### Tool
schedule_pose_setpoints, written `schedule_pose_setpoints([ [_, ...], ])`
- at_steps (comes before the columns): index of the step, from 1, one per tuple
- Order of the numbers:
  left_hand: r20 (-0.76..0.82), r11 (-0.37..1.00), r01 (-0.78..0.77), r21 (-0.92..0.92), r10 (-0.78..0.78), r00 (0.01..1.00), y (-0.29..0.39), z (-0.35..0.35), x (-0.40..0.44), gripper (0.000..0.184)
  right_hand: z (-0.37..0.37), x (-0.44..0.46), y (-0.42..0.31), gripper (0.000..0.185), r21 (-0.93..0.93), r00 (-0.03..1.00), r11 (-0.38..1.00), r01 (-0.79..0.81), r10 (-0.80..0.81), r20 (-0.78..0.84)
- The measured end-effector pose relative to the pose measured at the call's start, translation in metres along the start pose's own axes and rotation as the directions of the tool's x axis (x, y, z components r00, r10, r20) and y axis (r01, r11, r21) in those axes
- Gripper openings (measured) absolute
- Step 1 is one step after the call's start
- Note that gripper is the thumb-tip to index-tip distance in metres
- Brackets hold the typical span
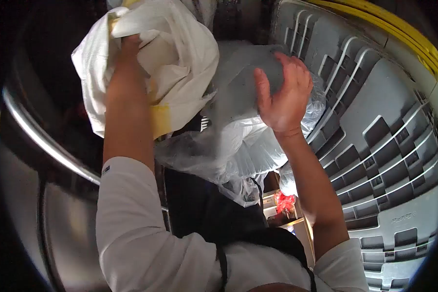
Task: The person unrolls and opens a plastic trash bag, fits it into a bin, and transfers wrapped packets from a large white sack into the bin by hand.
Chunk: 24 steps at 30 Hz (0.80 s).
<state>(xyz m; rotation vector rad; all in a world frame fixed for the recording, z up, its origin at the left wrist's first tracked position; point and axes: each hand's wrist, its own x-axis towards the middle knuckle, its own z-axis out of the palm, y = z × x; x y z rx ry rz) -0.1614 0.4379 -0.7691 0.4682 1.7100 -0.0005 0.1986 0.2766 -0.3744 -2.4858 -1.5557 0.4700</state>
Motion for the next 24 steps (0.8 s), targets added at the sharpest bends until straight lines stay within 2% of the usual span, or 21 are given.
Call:
schedule_pose_setpoints([
  [2, 0.108, 0.978, 0.108, -0.179, -0.089, 0.99, 0.019, 0.003, -0.022, 0.045, 0.0, 0.0, -0.001, 0.045, -0.006, 1.0, 1.0, -0.013, 0.013, 0.004],
  [4, 0.214, 0.944, 0.194, -0.265, -0.139, 0.967, 0.036, 0.004, -0.047, 0.048, -0.001, -0.001, -0.002, 0.045, -0.018, 1.0, 1.0, -0.02, 0.02, 0.01],
  [7, 0.319, 0.918, 0.288, -0.273, -0.196, 0.927, 0.039, 0.002, -0.08, 0.054, -0.002, 0.0, -0.003, 0.045, -0.025, 0.999, 0.999, -0.036, 0.037, 0.03],
  [10, 0.324, 0.937, 0.329, -0.12, -0.276, 0.905, 0.028, 0.004, -0.108, 0.059, -0.006, 0.003, -0.007, 0.044, -0.013, 0.996, 0.998, -0.059, 0.059, 0.06],
  [12, 0.188, 0.95, 0.24, 0.199, -0.277, 0.942, 0.014, 0.005, -0.107, 0.061, -0.005, 0.001, -0.005, 0.045, -0.035, 0.994, 0.997, -0.069, 0.072, 0.081],
  [13, 0.11, 0.903, 0.197, 0.382, -0.256, 0.96, -0.008, 0.005, -0.099, 0.062, -0.005, 0.001, -0.004, 0.045, -0.039, 0.995, 0.997, -0.063, 0.066, 0.07],
  [15, 0.134, 0.715, -0.054, 0.697, -0.055, 0.99, -0.068, 0.004, -0.063, 0.066, -0.004, -0.001, -0.003, 0.045, -0.049, 0.997, 0.997, -0.052, 0.055, 0.058],
  [17, 0.117, 0.692, -0.107, 0.714, 0.033, 0.993, -0.082, 0.014, -0.064, 0.069, -0.004, 0.002, -0.003, 0.044, -0.022, 0.996, 0.999, -0.048, 0.049, 0.075],
  [19, 0.003, 0.886, 0.012, 0.463, -0.016, 1.0, -0.064, 0.034, -0.106, 0.073, -0.004, 0.0, -0.001, 0.044, -0.012, 0.996, 0.999, -0.044, 0.045, 0.076],
  [21, 0.11, 0.818, -0.212, 0.535, 0.182, 0.977, -0.086, 0.02, -0.08, 0.076, -0.001, -0.001, 0.0, 0.044, -0.015, 0.998, 0.999, -0.032, 0.033, 0.055],
  [23, 0.102, 0.803, -0.255, 0.539, 0.238, 0.966, -0.09, 0.015, -0.063, 0.08, 0.0, -0.001, -0.001, 0.045, -0.029, 0.998, 0.999, -0.03, 0.032, 0.052],
  [24, 0.04, 0.837, -0.189, 0.513, 0.196, 0.98, -0.086, 0.017, -0.059, 0.083, 0.0, -0.001, 0.0, 0.045, -0.038, 0.998, 0.999, -0.03, 0.031, 0.046],
])
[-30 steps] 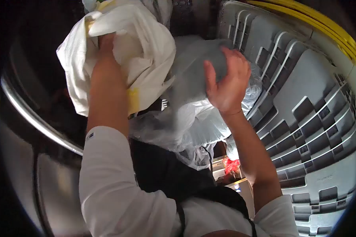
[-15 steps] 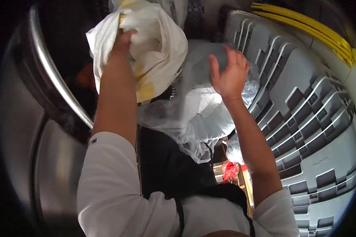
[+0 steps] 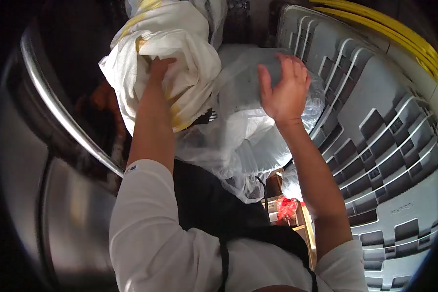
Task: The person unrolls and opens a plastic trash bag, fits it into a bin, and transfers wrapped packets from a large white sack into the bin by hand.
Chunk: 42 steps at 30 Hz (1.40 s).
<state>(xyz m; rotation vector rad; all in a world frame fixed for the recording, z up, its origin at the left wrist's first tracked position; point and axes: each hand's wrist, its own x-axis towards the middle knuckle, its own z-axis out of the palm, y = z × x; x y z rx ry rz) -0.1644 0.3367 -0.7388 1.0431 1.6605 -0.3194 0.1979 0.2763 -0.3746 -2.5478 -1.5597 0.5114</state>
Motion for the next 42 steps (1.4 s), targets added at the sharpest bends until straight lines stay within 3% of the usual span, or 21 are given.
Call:
schedule_pose_setpoints([
  [1, -0.025, 0.997, 0.07, -0.037, -0.071, 0.997, 0.003, 0.002, 0.004, 0.086, 0.0, 0.002, 0.001, 0.045, -0.009, 1.0, 1.0, 0.011, -0.011, -0.01],
  [4, -0.142, 0.982, -0.007, -0.19, -0.02, 0.99, 0.006, 0.016, -0.011, 0.083, -0.001, -0.003, 0.0, 0.045, -0.017, 1.0, 1.0, 0.016, -0.016, -0.001],
  [7, -0.248, 0.96, 0.046, 0.275, 0.025, 0.968, 0.068, 0.009, -0.063, 0.079, 0.001, -0.002, 0.001, 0.044, 0.004, 1.0, 1.0, 0.011, -0.011, -0.011],
  [10, -0.193, 0.999, -0.025, -0.037, 0.017, 0.981, 0.061, 0.015, -0.059, 0.078, 0.003, -0.003, 0.002, 0.043, 0.008, 0.999, 1.0, 0.024, -0.024, -0.037],
  [12, -0.137, 0.98, 0.026, -0.195, -0.053, 0.989, 0.05, 0.018, -0.045, 0.069, 0.005, -0.006, 0.003, 0.042, -0.004, 0.999, 1.0, 0.024, -0.024, -0.044],
  [15, -0.113, 0.958, 0.015, -0.287, -0.049, 0.992, 0.034, 0.029, -0.025, 0.064, 0.005, -0.006, 0.004, 0.043, 0.011, 0.998, 1.0, 0.024, -0.023, -0.058],
  [17, -0.173, 0.986, 0.004, -0.168, -0.033, 0.984, 0.035, 0.028, -0.036, 0.062, 0.006, -0.007, 0.003, 0.043, 0.007, 0.998, 1.0, -0.003, 0.004, -0.061],
  [19, -0.282, 0.994, 0.047, 0.096, -0.019, 0.959, 0.1, 0.018, -0.105, 0.061, 0.003, -0.007, 0.0, 0.044, 0.0, 0.998, 1.0, -0.026, 0.026, -0.049],
  [22, -0.449, 0.961, -0.008, 0.277, 0.137, 0.883, 0.108, 0.029, -0.122, 0.056, -0.001, -0.007, -0.002, 0.045, -0.009, 0.998, 0.998, -0.055, 0.055, -0.015],
  [25, -0.564, 0.949, -0.121, 0.289, 0.272, 0.78, 0.129, 0.016, -0.179, 0.052, -0.002, -0.008, 0.0, 0.047, 0.008, 0.998, 0.998, -0.064, 0.064, 0.002],
  [26, -0.509, 0.95, -0.184, 0.251, 0.291, 0.81, 0.147, 0.0, -0.212, 0.047, -0.001, -0.009, 0.0, 0.048, 0.007, 0.998, 0.998, -0.07, 0.07, 0.004],
  [29, -0.582, 0.88, -0.288, 0.378, 0.467, 0.665, 0.176, -0.028, -0.298, 0.045, 0.002, -0.01, 0.002, 0.053, -0.006, 0.996, 0.996, -0.089, 0.089, 0.004],
  [30, -0.537, 0.849, -0.375, 0.372, 0.526, 0.659, 0.183, -0.042, -0.326, 0.045, 0.003, -0.01, 0.002, 0.055, -0.013, 0.995, 0.995, -0.097, 0.097, 0.006],
  [33, -0.481, 0.868, -0.474, 0.15, 0.483, 0.732, 0.199, -0.063, -0.404, 0.044, 0.003, -0.009, 0.001, 0.057, -0.061, 0.991, 0.99, -0.126, 0.129, 0.044],
  [35, -0.459, 0.789, -0.545, -0.283, 0.388, 0.799, 0.199, -0.065, -0.448, 0.04, -0.01, -0.009, -0.007, 0.056, -0.053, 0.982, 0.988, -0.145, 0.15, 0.112],
  [37, -0.436, 0.731, -0.539, -0.419, 0.358, 0.825, 0.206, -0.065, -0.502, 0.04, -0.027, -0.009, -0.013, 0.053, -0.03, 0.972, 0.987, -0.16, 0.163, 0.167],
  [39, -0.44, 0.746, -0.591, -0.307, 0.44, 0.783, 0.188, -0.066, -0.531, 0.046, -0.041, -0.011, -0.018, 0.048, 0.011, 0.966, 0.987, -0.159, 0.153, 0.206],
  [41, -0.329, 0.757, -0.523, -0.392, 0.415, 0.848, 0.151, -0.059, -0.546, 0.057, -0.033, -0.011, -0.013, 0.049, 0.018, 0.974, 0.99, -0.141, 0.136, 0.182],
  [42, -0.267, 0.772, -0.549, -0.321, 0.483, 0.834, 0.148, -0.058, -0.559, 0.059, -0.033, -0.01, -0.014, 0.05, 0.025, 0.977, 0.991, -0.135, 0.129, 0.168],
])
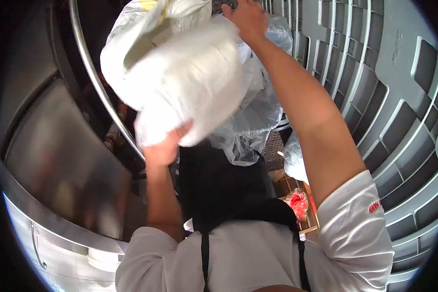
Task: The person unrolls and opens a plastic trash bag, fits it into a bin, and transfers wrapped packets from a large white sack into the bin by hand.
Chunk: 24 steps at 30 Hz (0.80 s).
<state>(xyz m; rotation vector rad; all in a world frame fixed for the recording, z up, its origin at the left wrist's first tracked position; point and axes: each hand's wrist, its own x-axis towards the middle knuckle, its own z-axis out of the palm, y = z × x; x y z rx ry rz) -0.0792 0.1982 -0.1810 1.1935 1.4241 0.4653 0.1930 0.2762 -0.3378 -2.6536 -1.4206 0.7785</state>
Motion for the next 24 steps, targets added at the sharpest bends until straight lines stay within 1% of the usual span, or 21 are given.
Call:
schedule_pose_setpoints([
  [1, 0.088, 0.997, -0.041, 0.069, 0.035, 0.995, 0.003, 0.0, -0.007, 0.061, 0.0, 0.001, 0.0, 0.051, 0.007, 1.0, 1.0, -0.009, 0.009, 0.02],
  [2, 0.238, 0.989, -0.122, 0.087, 0.098, 0.966, -0.009, -0.002, -0.012, 0.063, 0.0, 0.002, 0.001, 0.051, 0.013, 0.999, 1.0, -0.019, 0.019, 0.043],
  [3, 0.382, 0.975, -0.202, 0.095, 0.152, 0.911, -0.025, -0.003, -0.018, 0.065, -0.001, 0.002, 0.0, 0.052, 0.02, 0.997, 0.999, -0.028, 0.026, 0.067],
  [5, 0.596, 0.985, -0.161, -0.057, 0.163, 0.786, -0.038, 0.024, -0.01, 0.065, -0.002, 0.003, -0.002, 0.053, 0.012, 0.997, 1.0, -0.022, 0.021, 0.072],
  [7, 0.523, 0.999, -0.018, 0.041, -0.006, 0.852, -0.084, 0.063, -0.021, 0.064, -0.003, 0.002, -0.001, 0.054, 0.012, 0.996, 1.0, -0.019, 0.018, 0.086],
  [9, 0.45, 0.958, 0.12, 0.259, -0.23, 0.863, -0.098, 0.096, -0.015, 0.064, -0.003, 0.003, 0.001, 0.055, 0.027, 0.995, 1.0, -0.01, 0.007, 0.101],
  [10, 0.42, 0.912, 0.02, 0.41, -0.209, 0.883, -0.095, 0.1, -0.013, 0.061, 0.003, 0.007, 0.003, 0.055, 0.01, 0.998, 1.0, -0.005, 0.005, 0.055],
  [12, 0.386, 0.947, 0.02, 0.321, -0.15, 0.91, -0.083, 0.096, -0.011, 0.059, 0.025, 0.009, 0.011, 0.054, -0.02, 1.0, 1.0, 0.001, -0.001, -0.028],
  [13, 0.368, 0.96, 0.019, 0.279, -0.125, 0.922, -0.072, 0.092, -0.007, 0.058, 0.028, 0.011, 0.013, 0.054, -0.011, 0.999, 1.0, 0.016, -0.016, -0.035],
  [14, 0.392, 0.977, 0.148, 0.156, -0.198, 0.898, -0.036, 0.085, 0.007, 0.05, 0.03, 0.011, 0.016, 0.054, -0.001, 0.999, 1.0, 0.027, -0.027, -0.041],
  [17, 0.308, 0.977, 0.067, 0.203, -0.129, 0.943, -0.02, 0.071, 0.079, 0.036, 0.028, 0.011, 0.016, 0.053, 0.01, 0.998, 0.999, 0.039, -0.038, -0.055],
  [19, 0.14, 0.942, 0.089, 0.324, -0.141, 0.98, -0.028, 0.075, 0.148, 0.021, 0.026, 0.01, 0.015, 0.052, -0.008, 0.997, 0.999, 0.033, -0.033, -0.067],
  [20, 0.05, 0.956, 0.285, -0.07, -0.282, 0.958, -0.055, 0.08, 0.189, 0.02, 0.027, 0.011, 0.015, 0.052, -0.023, 0.997, 0.999, 0.028, -0.03, -0.075],
  [21, 0.025, 0.791, 0.402, -0.461, -0.441, 0.897, -0.092, 0.085, 0.228, 0.019, 0.028, 0.011, 0.015, 0.052, -0.039, 0.996, 0.999, 0.022, -0.025, -0.081],
  [22, -0.069, 0.683, 0.442, -0.582, -0.583, 0.809, -0.12, 0.088, 0.259, 0.024, 0.029, 0.011, 0.015, 0.051, -0.032, 0.993, 0.999, 0.029, -0.032, -0.111],
  [23, -0.162, 0.572, 0.417, -0.706, -0.704, 0.692, -0.147, 0.09, 0.291, 0.03, 0.03, 0.012, 0.016, 0.05, -0.027, 0.989, 0.999, 0.038, -0.042, -0.14],
  [24, -0.206, 0.527, 0.414, -0.742, -0.767, 0.607, -0.175, 0.092, 0.314, 0.03, 0.034, 0.011, 0.016, 0.049, -0.023, 0.985, 0.999, 0.048, -0.051, -0.165],
])
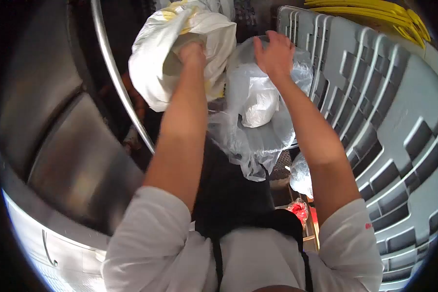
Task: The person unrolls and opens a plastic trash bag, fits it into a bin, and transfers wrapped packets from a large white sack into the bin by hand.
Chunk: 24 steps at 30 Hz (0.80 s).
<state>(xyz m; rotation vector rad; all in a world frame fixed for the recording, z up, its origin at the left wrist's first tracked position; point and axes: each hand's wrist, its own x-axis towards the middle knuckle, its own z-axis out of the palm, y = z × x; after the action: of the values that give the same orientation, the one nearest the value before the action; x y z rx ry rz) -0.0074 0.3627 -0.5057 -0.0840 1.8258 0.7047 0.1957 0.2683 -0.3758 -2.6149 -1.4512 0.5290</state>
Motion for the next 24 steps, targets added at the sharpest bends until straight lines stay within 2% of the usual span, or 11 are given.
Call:
schedule_pose_setpoints([
  [3, -0.07, 0.997, 0.002, 0.083, 0.004, 0.998, -0.011, 0.015, 0.072, 0.03, -0.01, 0.003, -0.006, 0.049, 0.021, 0.994, 0.999, -0.043, 0.041, 0.099],
  [11, 0.039, 0.973, -0.033, 0.229, 0.024, 0.999, -0.043, 0.034, 0.192, 0.031, -0.001, 0.004, 0.001, 0.043, 0.03, 0.995, 0.996, 0.087, -0.085, -0.051],
  [16, 0.05, 0.957, -0.088, 0.275, 0.077, 0.996, -0.055, 0.04, 0.181, 0.032, 0.0, 0.005, 0.0, 0.044, 0.045, 0.994, 0.994, 0.103, -0.101, -0.052],
  [24, 0.119, 0.932, -0.151, 0.331, 0.117, 0.986, -0.025, 0.041, 0.155, 0.033, -0.005, 0.002, -0.002, 0.044, 0.011, 0.994, 0.995, 0.098, -0.098, -0.041],
])
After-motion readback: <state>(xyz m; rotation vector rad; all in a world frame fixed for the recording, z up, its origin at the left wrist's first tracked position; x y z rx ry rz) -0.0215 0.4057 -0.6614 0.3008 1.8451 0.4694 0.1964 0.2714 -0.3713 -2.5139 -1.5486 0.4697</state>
